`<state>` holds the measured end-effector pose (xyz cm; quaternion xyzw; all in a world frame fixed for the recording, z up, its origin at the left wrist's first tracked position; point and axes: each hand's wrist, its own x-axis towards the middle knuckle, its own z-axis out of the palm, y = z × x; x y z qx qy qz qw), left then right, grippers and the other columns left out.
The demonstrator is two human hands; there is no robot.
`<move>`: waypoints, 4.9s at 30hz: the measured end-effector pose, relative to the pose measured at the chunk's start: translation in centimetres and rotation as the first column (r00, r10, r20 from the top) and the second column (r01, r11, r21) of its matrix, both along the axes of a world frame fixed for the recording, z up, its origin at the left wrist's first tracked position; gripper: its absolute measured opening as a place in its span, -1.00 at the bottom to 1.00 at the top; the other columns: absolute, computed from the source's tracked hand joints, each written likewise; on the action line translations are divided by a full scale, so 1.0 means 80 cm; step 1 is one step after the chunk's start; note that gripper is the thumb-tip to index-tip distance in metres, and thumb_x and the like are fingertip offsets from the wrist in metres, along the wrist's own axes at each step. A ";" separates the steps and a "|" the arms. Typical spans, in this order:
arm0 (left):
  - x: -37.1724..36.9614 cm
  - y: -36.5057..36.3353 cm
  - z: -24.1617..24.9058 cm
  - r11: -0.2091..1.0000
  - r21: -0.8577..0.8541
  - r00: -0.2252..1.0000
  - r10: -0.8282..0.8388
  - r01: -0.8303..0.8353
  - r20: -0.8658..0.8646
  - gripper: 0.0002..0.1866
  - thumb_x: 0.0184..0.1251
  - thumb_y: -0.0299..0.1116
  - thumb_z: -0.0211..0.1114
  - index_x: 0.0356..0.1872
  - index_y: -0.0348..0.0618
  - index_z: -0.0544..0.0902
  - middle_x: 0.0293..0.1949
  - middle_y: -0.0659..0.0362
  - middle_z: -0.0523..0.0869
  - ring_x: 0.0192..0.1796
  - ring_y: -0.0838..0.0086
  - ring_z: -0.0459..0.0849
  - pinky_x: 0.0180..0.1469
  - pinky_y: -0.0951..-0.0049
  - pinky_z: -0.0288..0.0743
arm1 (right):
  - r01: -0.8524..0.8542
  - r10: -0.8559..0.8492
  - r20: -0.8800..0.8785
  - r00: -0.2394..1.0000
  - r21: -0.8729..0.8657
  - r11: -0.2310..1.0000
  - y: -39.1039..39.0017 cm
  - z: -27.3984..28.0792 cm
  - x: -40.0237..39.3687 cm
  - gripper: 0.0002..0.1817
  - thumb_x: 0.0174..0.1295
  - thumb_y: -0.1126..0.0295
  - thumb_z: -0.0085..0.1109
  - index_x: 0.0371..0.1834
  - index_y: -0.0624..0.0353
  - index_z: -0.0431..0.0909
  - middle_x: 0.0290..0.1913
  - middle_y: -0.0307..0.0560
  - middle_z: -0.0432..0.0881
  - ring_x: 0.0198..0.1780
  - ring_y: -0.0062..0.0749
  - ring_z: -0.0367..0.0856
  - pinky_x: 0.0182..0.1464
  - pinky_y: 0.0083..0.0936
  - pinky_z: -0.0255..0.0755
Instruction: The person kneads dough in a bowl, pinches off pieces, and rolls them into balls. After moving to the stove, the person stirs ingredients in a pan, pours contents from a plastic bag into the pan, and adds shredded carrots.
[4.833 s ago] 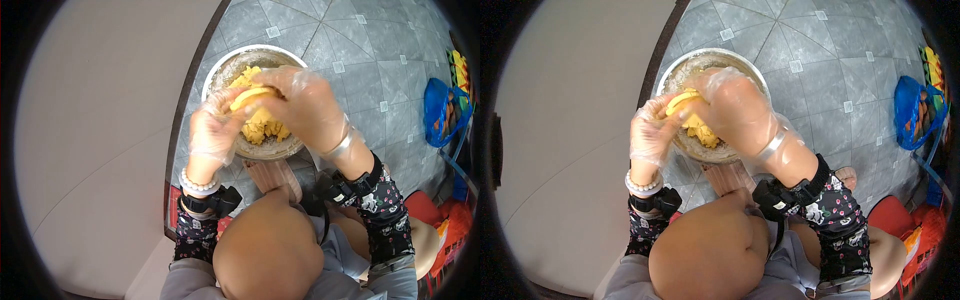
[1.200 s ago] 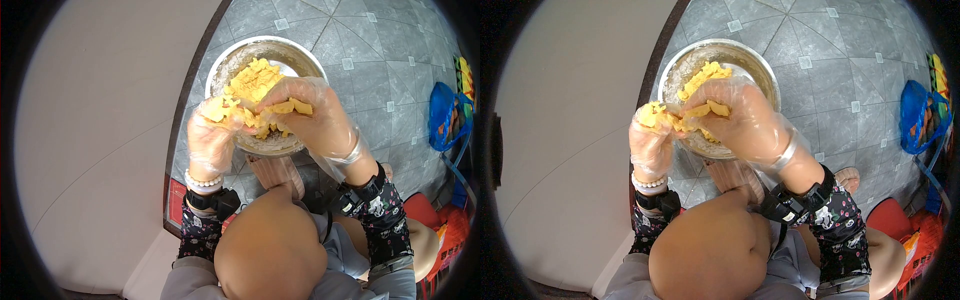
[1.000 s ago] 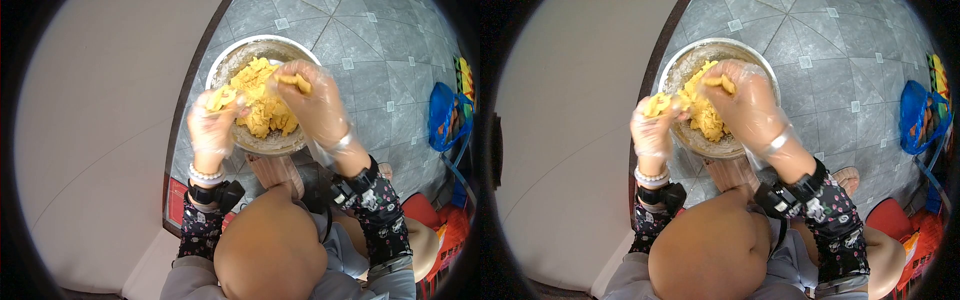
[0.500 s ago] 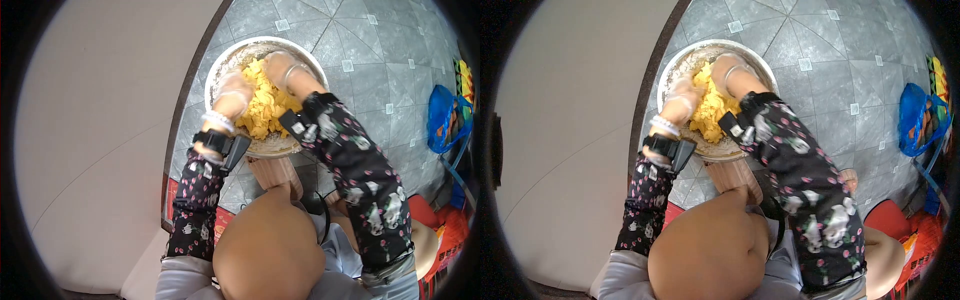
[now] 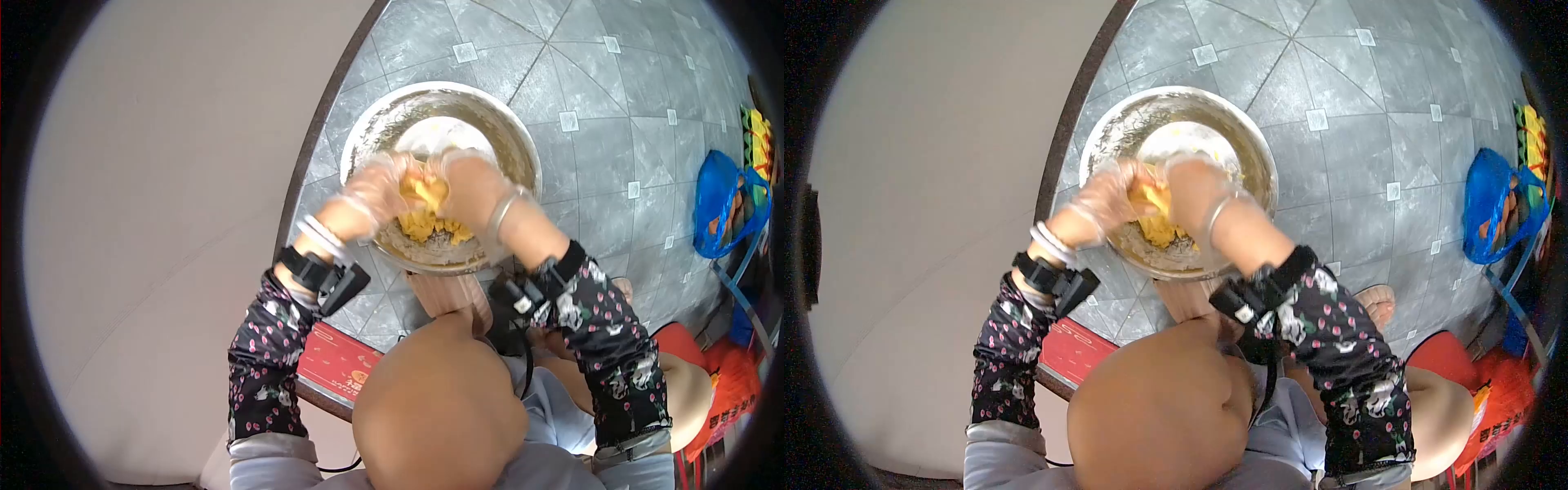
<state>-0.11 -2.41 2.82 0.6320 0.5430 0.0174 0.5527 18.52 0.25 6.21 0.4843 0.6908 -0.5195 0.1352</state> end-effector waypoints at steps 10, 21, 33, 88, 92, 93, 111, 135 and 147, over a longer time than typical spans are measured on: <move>0.053 -0.019 -0.010 0.977 -0.044 0.948 -0.212 0.207 -0.240 -0.76 0.22 -0.55 0.12 -0.08 -0.29 0.42 -0.19 -0.25 0.63 -0.04 -0.13 0.59 -0.03 0.08 0.48 | 0.066 -0.066 -0.002 0.998 0.081 0.995 -0.061 -0.070 -0.009 -0.61 0.06 0.64 0.16 0.01 0.36 0.44 -0.02 0.31 0.58 0.03 0.16 0.59 0.08 -0.17 0.51; 0.061 0.039 -0.049 0.993 -0.011 0.964 -0.117 0.118 -0.239 -0.77 0.42 -0.42 -0.02 -0.01 -0.27 0.48 -0.05 -0.18 0.64 0.04 0.01 0.62 0.05 0.19 0.48 | 0.428 -0.418 0.142 0.897 -0.049 0.902 -0.010 -0.106 -0.016 -0.61 0.07 0.49 0.20 0.00 0.29 0.42 -0.07 0.36 0.60 0.07 0.16 0.57 0.10 -0.19 0.45; 0.057 -0.027 0.003 0.945 0.320 0.974 0.128 -0.062 -0.188 -0.67 0.27 -0.50 0.26 0.07 -0.17 0.56 0.00 -0.10 0.60 0.03 0.08 0.61 0.17 0.25 0.47 | 0.635 -0.582 -0.260 0.771 0.238 0.735 -0.024 -0.066 0.035 -0.77 0.13 0.39 0.25 -0.21 0.30 0.59 -0.20 0.22 0.64 -0.06 0.00 0.61 0.02 -0.22 0.46; 0.065 -0.049 0.109 0.652 -0.118 0.537 0.702 -0.749 0.468 -0.84 0.33 -0.60 0.20 -0.14 -0.32 0.69 -0.21 0.18 0.73 -0.16 0.61 0.64 -0.06 0.59 0.53 | 0.451 -0.821 -0.488 0.297 -0.686 0.571 -0.029 0.058 0.063 -0.80 0.30 0.43 0.14 -0.20 0.38 0.60 -0.41 -0.09 0.63 -0.46 -0.55 0.53 -0.36 -0.61 0.44; 0.065 -0.050 0.112 0.675 -0.085 0.567 0.675 -0.733 0.472 -0.82 0.36 -0.53 0.16 -0.15 -0.39 0.68 -0.19 0.08 0.73 -0.11 0.50 0.65 0.01 0.50 0.54 | 0.441 -0.827 -0.469 0.312 -0.699 0.563 -0.029 0.060 0.065 -0.80 0.30 0.41 0.14 -0.22 0.37 0.60 -0.42 -0.10 0.62 -0.46 -0.56 0.53 -0.36 -0.61 0.44; 0.064 -0.050 0.112 0.680 -0.096 0.567 0.673 -0.727 0.475 -0.81 0.36 -0.52 0.15 -0.13 -0.38 0.67 -0.16 0.07 0.72 -0.10 0.50 0.65 0.03 0.50 0.53 | 0.448 -0.822 -0.467 0.328 -0.689 0.570 -0.028 0.060 0.064 -0.81 0.30 0.40 0.15 -0.23 0.36 0.60 -0.42 -0.11 0.62 -0.46 -0.56 0.53 -0.36 -0.61 0.44; 0.031 -0.047 0.050 0.446 -0.461 0.358 0.894 -0.767 0.268 -0.37 0.34 -0.39 0.21 0.39 -0.34 0.22 0.21 -0.05 0.49 0.13 0.40 0.53 0.18 0.46 0.41 | -0.516 0.373 0.357 0.856 0.571 0.639 0.037 -0.035 0.036 -0.72 0.12 0.54 0.15 -0.07 0.32 0.54 -0.06 0.19 0.63 0.01 -0.02 0.62 0.07 -0.33 0.51; 0.090 0.007 0.003 0.982 0.044 0.900 -0.152 0.186 -0.408 -0.01 -0.19 -0.44 0.54 0.37 -0.11 0.18 0.11 -0.14 0.41 0.17 -0.03 0.45 0.15 0.14 0.47 | -0.076 0.045 0.100 0.994 0.335 0.939 -0.076 -0.070 0.041 -0.71 -0.08 0.46 0.26 -0.23 0.19 0.50 -0.18 0.07 0.55 0.03 -0.08 0.44 0.13 -0.23 0.17; 0.122 0.043 -0.037 0.899 -0.058 0.782 -0.408 0.434 -0.472 -0.26 -0.02 -0.57 0.28 0.27 -0.22 0.20 0.14 -0.23 0.40 0.04 -0.08 0.58 0.01 0.13 0.56 | -0.065 0.001 0.300 0.954 0.204 0.977 -0.067 -0.113 0.031 -0.66 0.08 0.42 0.17 -0.04 0.26 0.49 -0.04 0.09 0.53 0.10 -0.05 0.46 0.12 -0.26 0.40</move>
